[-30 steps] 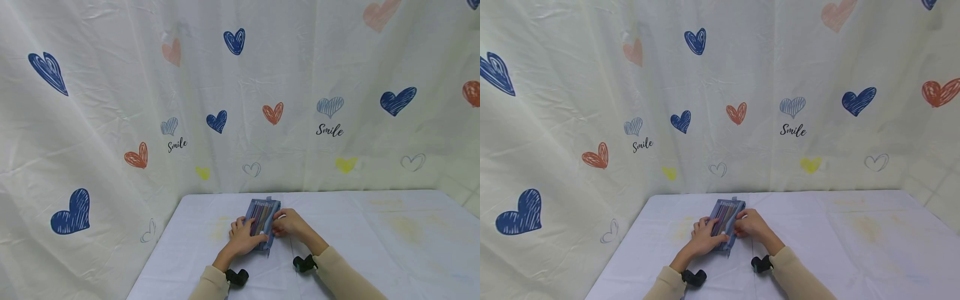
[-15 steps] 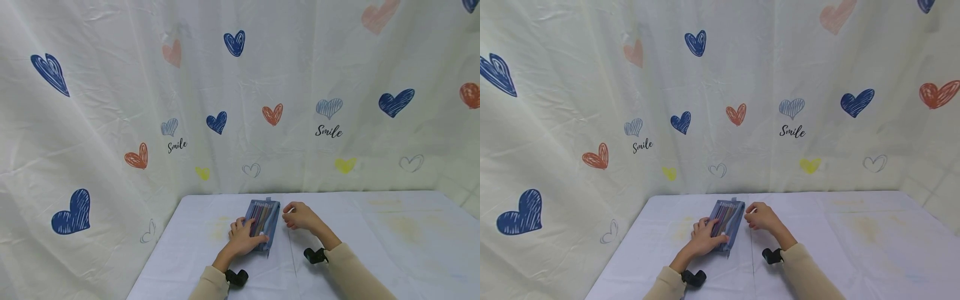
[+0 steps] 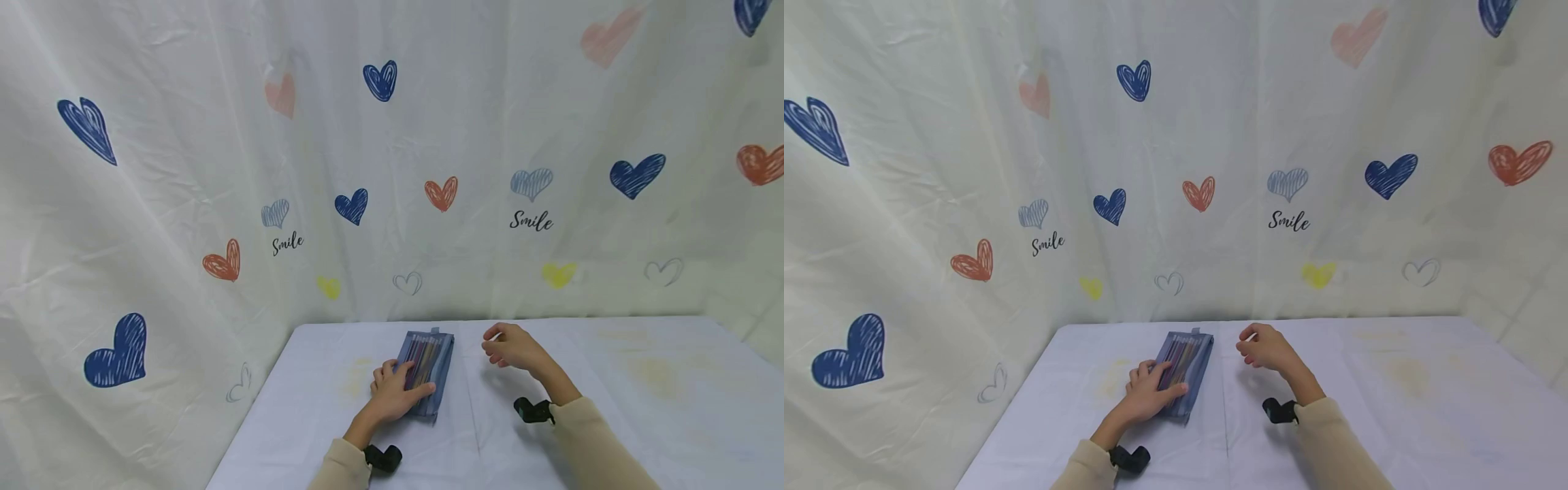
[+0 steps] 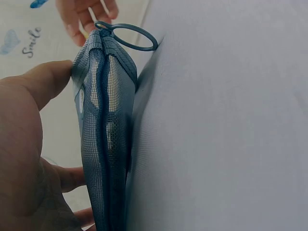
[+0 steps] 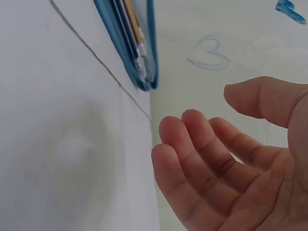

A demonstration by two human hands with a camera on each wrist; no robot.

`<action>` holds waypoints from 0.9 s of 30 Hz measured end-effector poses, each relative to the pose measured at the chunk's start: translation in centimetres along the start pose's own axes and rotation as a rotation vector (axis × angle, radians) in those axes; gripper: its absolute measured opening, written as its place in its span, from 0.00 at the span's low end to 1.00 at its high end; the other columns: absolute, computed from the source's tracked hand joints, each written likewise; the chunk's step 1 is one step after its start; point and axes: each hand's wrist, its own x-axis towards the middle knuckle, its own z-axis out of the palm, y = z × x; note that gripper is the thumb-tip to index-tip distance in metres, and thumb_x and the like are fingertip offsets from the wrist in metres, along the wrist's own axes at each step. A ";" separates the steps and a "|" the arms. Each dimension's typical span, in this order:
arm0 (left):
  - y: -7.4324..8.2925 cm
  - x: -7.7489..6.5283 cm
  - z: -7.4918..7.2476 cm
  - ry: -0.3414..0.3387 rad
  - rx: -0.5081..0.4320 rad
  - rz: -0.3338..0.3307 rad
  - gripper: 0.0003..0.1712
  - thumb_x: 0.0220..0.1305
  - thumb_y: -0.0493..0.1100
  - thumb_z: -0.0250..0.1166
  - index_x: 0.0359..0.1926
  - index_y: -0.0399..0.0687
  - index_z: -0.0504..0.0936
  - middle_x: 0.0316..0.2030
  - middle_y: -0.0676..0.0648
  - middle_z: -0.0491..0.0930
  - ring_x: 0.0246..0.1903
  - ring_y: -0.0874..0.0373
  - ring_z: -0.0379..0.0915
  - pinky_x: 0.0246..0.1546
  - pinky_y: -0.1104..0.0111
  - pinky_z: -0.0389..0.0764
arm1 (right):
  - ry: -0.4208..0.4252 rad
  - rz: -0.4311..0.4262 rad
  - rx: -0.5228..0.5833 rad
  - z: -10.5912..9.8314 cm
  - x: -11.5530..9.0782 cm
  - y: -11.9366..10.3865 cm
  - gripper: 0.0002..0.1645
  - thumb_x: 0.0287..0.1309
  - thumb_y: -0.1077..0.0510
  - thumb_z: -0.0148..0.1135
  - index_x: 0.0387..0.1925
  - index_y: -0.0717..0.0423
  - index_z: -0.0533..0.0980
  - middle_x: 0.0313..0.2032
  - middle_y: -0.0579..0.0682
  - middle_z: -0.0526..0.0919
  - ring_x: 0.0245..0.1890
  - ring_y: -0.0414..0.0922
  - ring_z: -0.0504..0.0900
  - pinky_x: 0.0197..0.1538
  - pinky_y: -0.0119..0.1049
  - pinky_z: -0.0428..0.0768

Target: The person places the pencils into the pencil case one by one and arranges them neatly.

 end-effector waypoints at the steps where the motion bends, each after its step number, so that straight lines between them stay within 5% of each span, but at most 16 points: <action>1: -0.1 0.0 -0.1 0.001 -0.003 0.004 0.50 0.62 0.72 0.63 0.75 0.49 0.66 0.74 0.35 0.54 0.70 0.36 0.48 0.64 0.34 0.52 | 0.001 -0.010 0.000 -0.3 0.0 0.0 0.20 0.69 0.55 0.60 0.54 0.66 0.74 0.42 0.62 0.86 0.36 0.49 0.86 0.40 0.41 0.85; 15: -0.7 0.9 -0.2 0.013 0.070 0.028 0.52 0.58 0.69 0.70 0.75 0.48 0.66 0.73 0.33 0.54 0.66 0.38 0.51 0.62 0.37 0.57 | 0.064 -0.117 -0.023 -4.4 -1.2 -0.6 0.21 0.71 0.57 0.59 0.57 0.67 0.73 0.39 0.55 0.86 0.36 0.44 0.85 0.45 0.41 0.85; 22: -0.6 0.9 -0.3 0.019 0.169 0.058 0.51 0.59 0.69 0.69 0.74 0.45 0.67 0.72 0.32 0.55 0.67 0.37 0.53 0.62 0.37 0.58 | 0.142 -0.120 -0.216 -6.5 -2.6 1.7 0.22 0.70 0.52 0.61 0.58 0.62 0.74 0.46 0.59 0.86 0.44 0.52 0.84 0.43 0.45 0.82; 27: -0.4 0.8 -1.8 -0.010 0.214 0.119 0.47 0.61 0.67 0.69 0.72 0.45 0.70 0.72 0.32 0.58 0.69 0.36 0.54 0.64 0.38 0.59 | 0.193 -0.173 -0.346 -8.0 -3.3 3.6 0.23 0.67 0.54 0.63 0.58 0.62 0.73 0.49 0.63 0.84 0.50 0.60 0.82 0.45 0.52 0.81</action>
